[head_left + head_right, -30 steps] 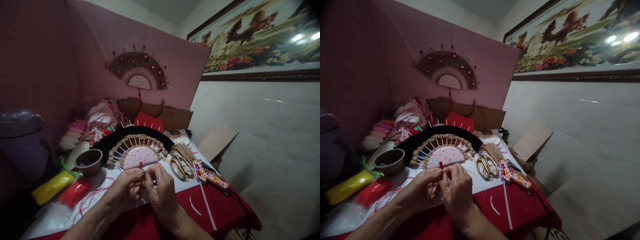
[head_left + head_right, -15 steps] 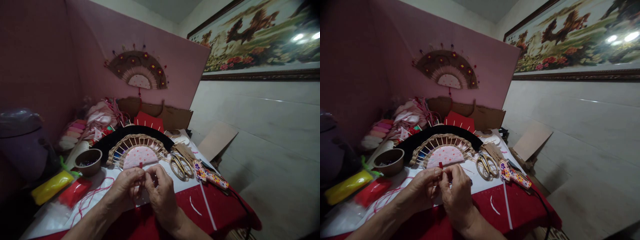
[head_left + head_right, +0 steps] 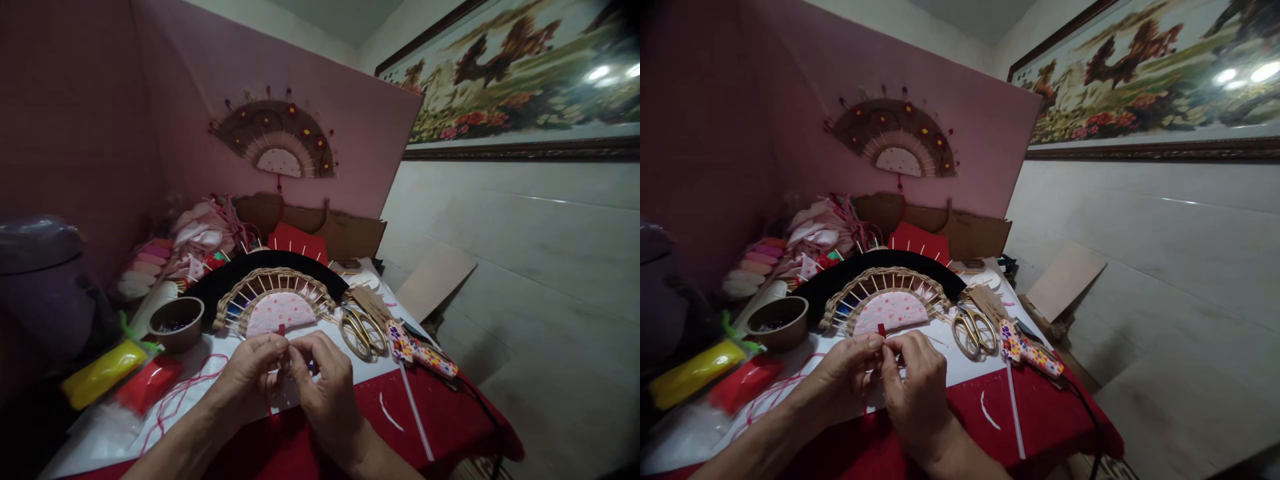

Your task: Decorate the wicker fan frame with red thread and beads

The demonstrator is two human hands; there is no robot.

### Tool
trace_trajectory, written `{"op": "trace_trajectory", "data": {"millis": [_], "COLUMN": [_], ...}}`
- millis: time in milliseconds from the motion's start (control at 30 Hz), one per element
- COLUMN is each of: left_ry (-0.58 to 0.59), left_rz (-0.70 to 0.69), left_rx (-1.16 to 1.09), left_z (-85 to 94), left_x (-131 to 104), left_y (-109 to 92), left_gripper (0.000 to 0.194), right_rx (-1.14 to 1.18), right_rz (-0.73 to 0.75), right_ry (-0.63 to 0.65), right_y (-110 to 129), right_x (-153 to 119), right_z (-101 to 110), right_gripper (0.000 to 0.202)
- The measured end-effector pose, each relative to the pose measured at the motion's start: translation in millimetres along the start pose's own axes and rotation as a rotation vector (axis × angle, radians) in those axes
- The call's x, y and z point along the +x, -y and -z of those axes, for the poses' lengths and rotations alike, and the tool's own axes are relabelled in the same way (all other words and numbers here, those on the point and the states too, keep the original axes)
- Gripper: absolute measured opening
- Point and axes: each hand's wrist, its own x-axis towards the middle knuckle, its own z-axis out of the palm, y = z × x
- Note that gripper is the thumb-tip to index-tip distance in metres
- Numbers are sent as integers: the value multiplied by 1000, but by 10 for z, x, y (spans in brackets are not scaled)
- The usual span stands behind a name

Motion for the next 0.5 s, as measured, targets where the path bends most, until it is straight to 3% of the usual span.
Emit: {"op": "trace_trajectory", "data": {"millis": [200, 500], "left_ry": [24, 18], "left_rz": [26, 17], "left_rx": [52, 15], "left_z": [15, -13], "left_x": [4, 11], "left_y": [3, 16], "left_gripper": [30, 25], "right_rx": [-54, 124], "right_rz": [-11, -268], "right_ry": [-15, 18], "right_y": [-31, 50], "right_x": [-34, -33], "right_z": [-36, -42], "right_gripper": [15, 17]}}
